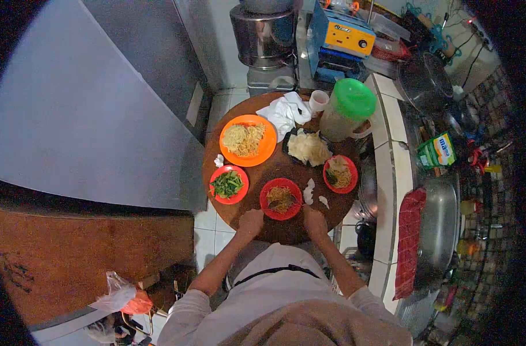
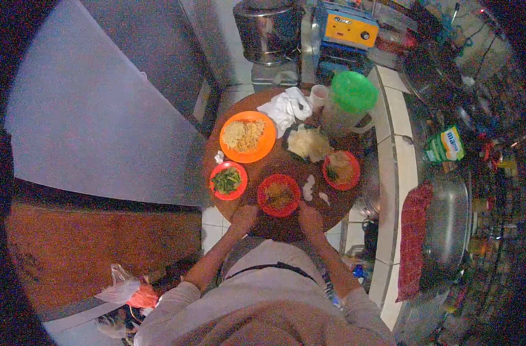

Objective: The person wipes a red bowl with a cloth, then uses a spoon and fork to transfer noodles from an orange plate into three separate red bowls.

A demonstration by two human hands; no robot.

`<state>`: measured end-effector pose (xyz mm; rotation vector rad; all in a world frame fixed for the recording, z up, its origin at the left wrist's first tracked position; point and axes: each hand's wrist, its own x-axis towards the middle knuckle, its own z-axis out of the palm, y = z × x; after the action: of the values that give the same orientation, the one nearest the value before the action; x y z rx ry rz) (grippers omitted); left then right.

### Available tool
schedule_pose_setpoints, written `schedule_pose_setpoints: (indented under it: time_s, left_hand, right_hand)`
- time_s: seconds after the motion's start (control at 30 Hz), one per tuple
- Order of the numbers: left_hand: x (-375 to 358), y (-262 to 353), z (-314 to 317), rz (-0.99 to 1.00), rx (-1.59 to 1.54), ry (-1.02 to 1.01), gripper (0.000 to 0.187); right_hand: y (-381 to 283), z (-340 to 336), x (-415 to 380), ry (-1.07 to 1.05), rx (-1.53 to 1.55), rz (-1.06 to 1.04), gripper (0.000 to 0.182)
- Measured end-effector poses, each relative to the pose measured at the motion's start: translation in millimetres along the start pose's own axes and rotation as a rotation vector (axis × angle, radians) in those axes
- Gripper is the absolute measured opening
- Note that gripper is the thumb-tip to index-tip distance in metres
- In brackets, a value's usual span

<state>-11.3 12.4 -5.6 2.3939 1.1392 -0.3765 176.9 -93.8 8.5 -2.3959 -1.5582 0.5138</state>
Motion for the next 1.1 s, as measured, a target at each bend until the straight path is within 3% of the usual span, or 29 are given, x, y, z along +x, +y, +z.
schedule_pose_setpoints:
  time_s: [0.1, 0.17, 0.3, 0.47, 0.63, 0.8, 0.83, 0.9, 0.97, 1.0, 1.07, 1.1]
  left_hand:
    - [2, 0, 6, -0.036, -0.035, 0.144, 0.016]
    - [14, -10, 22, -0.072, -0.344, 0.454, 0.018]
    - [1, 3, -21, -0.100, -0.194, 0.493, 0.018]
    - [3, 5, -18, -0.070, -0.099, 0.211, 0.018]
    - [19, -4, 25, -0.076, -0.091, 0.256, 0.017]
    - [13, -10, 32, -0.040, -0.058, 0.199, 0.016]
    - [12, -13, 32, -0.020, -0.077, 0.228, 0.016]
    - [9, -8, 19, 0.003, -0.096, 0.260, 0.017]
    - [-5, 10, -22, -0.132, -0.197, 0.191, 0.018]
    - [2, 7, -10, -0.129, -0.198, 0.190, 0.018]
    - [23, -6, 24, 0.029, -0.516, 0.432, 0.018]
    - [17, 1, 10, 0.030, -0.517, 0.431, 0.018]
  right_hand:
    - [-8, -10, -4, -0.022, 0.054, 0.027, 0.024]
    - [-7, -7, -8, -0.082, 0.022, 0.017, 0.025]
    - [-3, -14, -6, -0.107, 0.020, -0.026, 0.028]
    - [-9, -15, 8, -0.048, 0.058, -0.027, 0.030]
    - [8, 34, 21, 0.011, 0.050, -0.169, 0.030]
    - [-9, -4, 22, -0.106, -0.049, 0.007, 0.028]
    - [-4, 1, 20, -0.109, -0.050, 0.006, 0.028]
    - [10, 12, 17, 0.145, 0.144, -0.107, 0.024]
    - [5, 4, 17, 0.106, 0.182, -0.016, 0.023]
    - [3, 1, 16, 0.066, 0.224, 0.071, 0.023]
    - [6, 8, 16, 0.109, 0.261, 0.037, 0.024]
    - [8, 11, 16, 0.152, 0.299, 0.002, 0.025]
